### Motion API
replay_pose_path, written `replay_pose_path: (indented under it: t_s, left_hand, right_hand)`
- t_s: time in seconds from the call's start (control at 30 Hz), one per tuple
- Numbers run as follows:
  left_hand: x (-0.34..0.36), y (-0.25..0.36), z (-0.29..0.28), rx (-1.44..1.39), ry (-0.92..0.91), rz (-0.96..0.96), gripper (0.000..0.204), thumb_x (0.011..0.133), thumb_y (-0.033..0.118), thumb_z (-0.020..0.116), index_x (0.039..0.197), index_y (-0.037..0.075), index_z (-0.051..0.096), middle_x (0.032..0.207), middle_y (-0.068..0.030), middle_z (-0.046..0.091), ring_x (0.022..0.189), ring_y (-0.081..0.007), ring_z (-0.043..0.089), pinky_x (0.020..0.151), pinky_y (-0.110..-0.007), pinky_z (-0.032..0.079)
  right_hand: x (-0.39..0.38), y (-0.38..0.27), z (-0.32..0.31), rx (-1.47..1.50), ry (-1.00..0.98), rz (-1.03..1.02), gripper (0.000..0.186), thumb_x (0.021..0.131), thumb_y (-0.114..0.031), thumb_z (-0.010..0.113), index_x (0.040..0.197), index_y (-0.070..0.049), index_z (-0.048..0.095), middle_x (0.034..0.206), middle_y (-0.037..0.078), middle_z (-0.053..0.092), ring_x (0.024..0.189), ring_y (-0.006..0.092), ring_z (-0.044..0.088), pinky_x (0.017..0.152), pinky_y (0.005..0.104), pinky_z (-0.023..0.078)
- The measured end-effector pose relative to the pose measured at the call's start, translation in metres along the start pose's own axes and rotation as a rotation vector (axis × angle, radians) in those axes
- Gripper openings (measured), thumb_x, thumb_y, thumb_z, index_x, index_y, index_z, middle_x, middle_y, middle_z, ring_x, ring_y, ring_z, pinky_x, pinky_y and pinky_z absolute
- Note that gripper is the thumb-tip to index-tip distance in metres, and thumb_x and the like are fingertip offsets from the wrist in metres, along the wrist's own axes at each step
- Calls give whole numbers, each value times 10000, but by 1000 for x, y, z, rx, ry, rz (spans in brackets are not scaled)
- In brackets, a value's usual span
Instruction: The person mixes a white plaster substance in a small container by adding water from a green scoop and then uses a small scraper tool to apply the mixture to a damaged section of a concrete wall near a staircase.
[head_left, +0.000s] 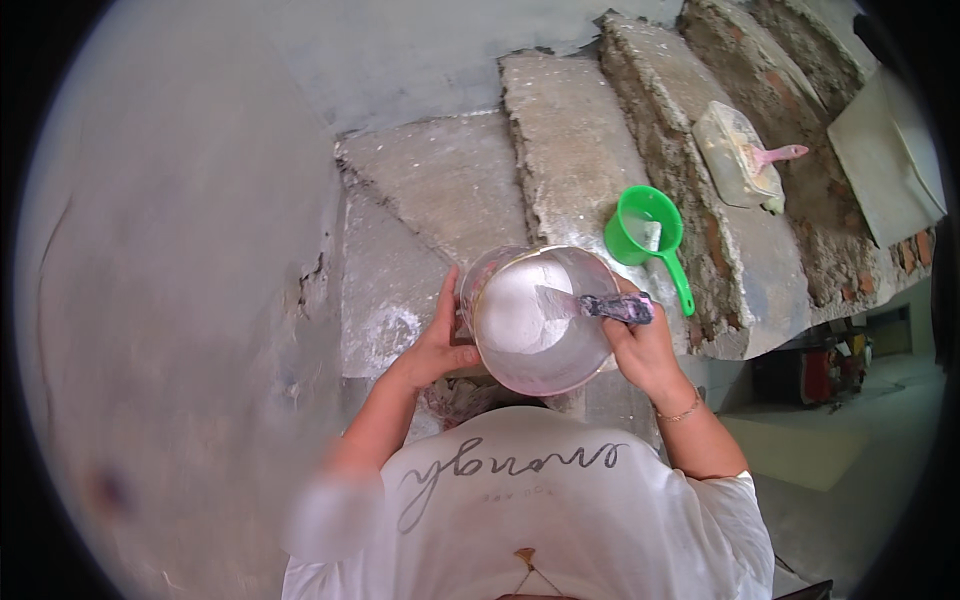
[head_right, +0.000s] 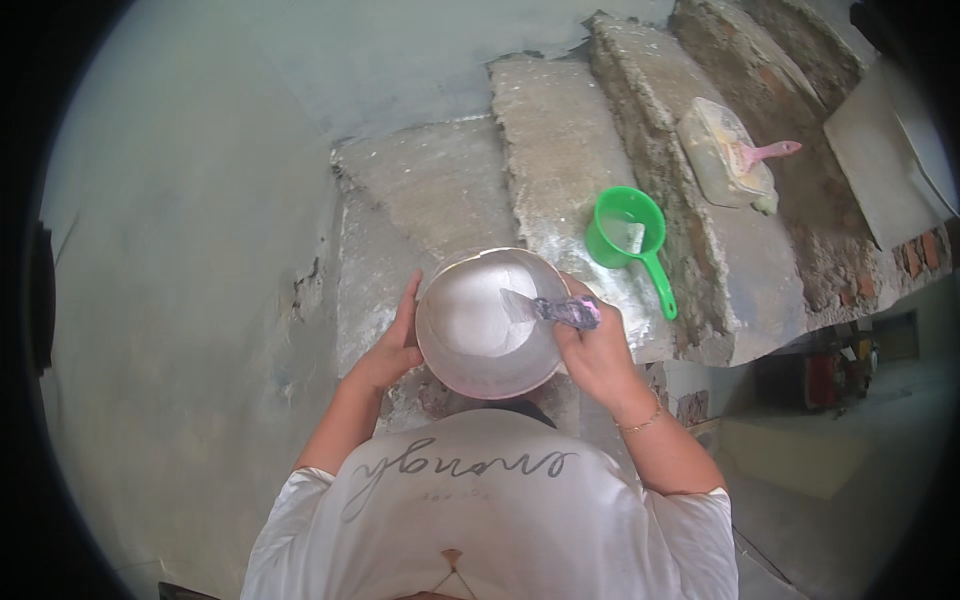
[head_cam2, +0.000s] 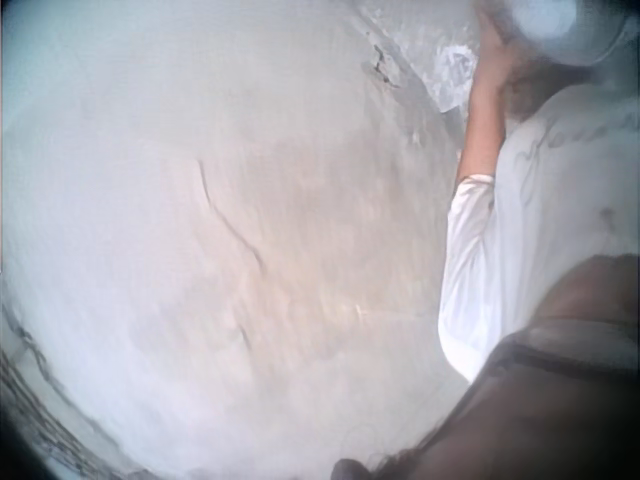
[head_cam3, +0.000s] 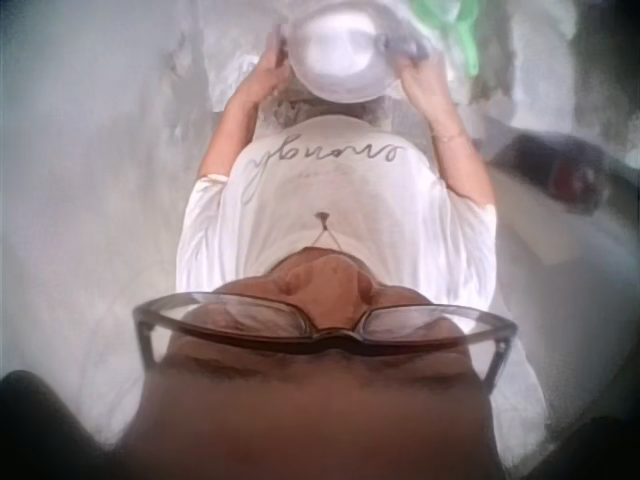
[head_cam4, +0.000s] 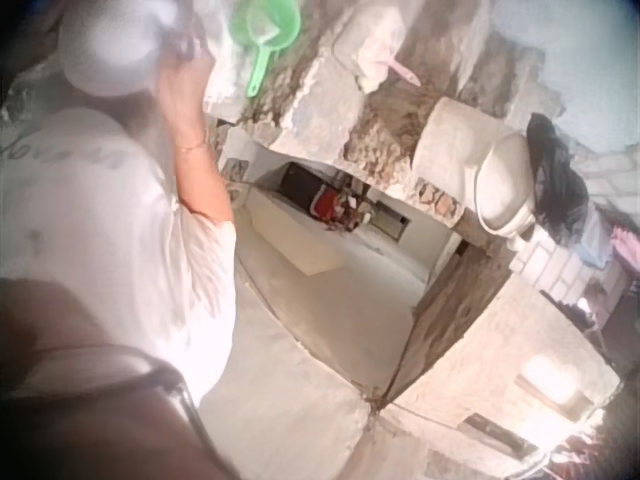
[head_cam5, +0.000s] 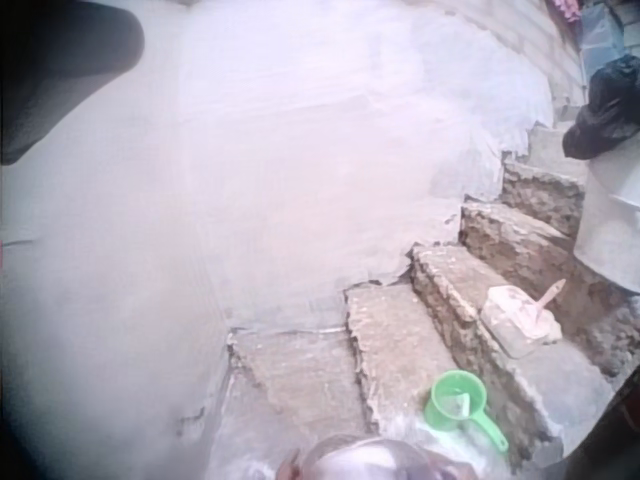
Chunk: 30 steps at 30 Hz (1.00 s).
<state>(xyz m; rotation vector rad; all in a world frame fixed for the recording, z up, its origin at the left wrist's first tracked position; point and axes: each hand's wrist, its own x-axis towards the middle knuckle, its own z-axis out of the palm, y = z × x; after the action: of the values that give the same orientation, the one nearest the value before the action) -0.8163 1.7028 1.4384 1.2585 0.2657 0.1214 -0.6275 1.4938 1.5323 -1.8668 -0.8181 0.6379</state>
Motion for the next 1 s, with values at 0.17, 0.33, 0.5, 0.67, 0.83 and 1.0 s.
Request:
replay_pose_path:
  t_s: [0.17, 0.33, 0.5, 0.67, 0.83, 1.0]
  left_hand:
    - [-31, 2, -16, 63, 118, -16, 1441, 585, 460, 854, 1455, 90, -233, 1542, -242, 0, 1430, -343, 70, 1140, -405, 139]
    - [-44, 1, -26, 307, 173, -53, 1411, 600, 368, 854, 1450, 43, -226, 1534, -263, 20, 1437, -317, 36, 1150, -355, 61]
    - [-47, 9, -21, -14, 358, -45, 1409, 546, 275, 885, 1457, -12, -152, 1499, -249, 151, 1416, -311, 129, 1148, -369, 126]
    - [-53, 9, -18, 292, 462, 100, 1457, 479, 281, 906, 1460, -2, -134, 1479, -249, 158, 1394, -327, 179, 1141, -393, 172]
    - [-53, 34, -15, 516, 585, 169, 1508, 425, 318, 919, 1447, -18, -138, 1465, -255, 113, 1377, -368, 193, 1142, -418, 175]
    - [-62, 48, -9, 677, 670, 349, 1498, 425, 325, 907, 1435, -32, -139, 1446, -259, 115, 1371, -383, 173, 1139, -441, 171]
  right_hand:
    - [15, 9, 43, 23, -42, -129, 487, 798, 47, 479, 1284, 47, 494, 979, 171, 668, 902, 177, 636, 831, 284, 477]
    - [24, 21, 69, 2, -32, -172, 498, 783, 47, 497, 1280, 58, 491, 949, 169, 669, 882, 186, 645, 825, 298, 488]
    - [24, 20, 80, 201, -112, -213, 476, 789, -22, 627, 1242, 69, 514, 901, 125, 675, 822, 179, 641, 760, 302, 507]
    - [22, 23, 69, 142, -20, 141, 526, 770, -142, 755, 1192, 77, 530, 742, 99, 648, 626, 180, 613, 603, 309, 507]
    - [9, -1, 91, -478, 19, -205, 533, 791, -239, 735, 1175, 72, 536, 766, 220, 630, 648, 330, 638, 596, 378, 506]
    - [10, -12, 91, -680, 13, -437, 323, 829, -223, 678, 1055, -10, 588, 769, 173, 595, 674, 354, 609, 579, 434, 470]
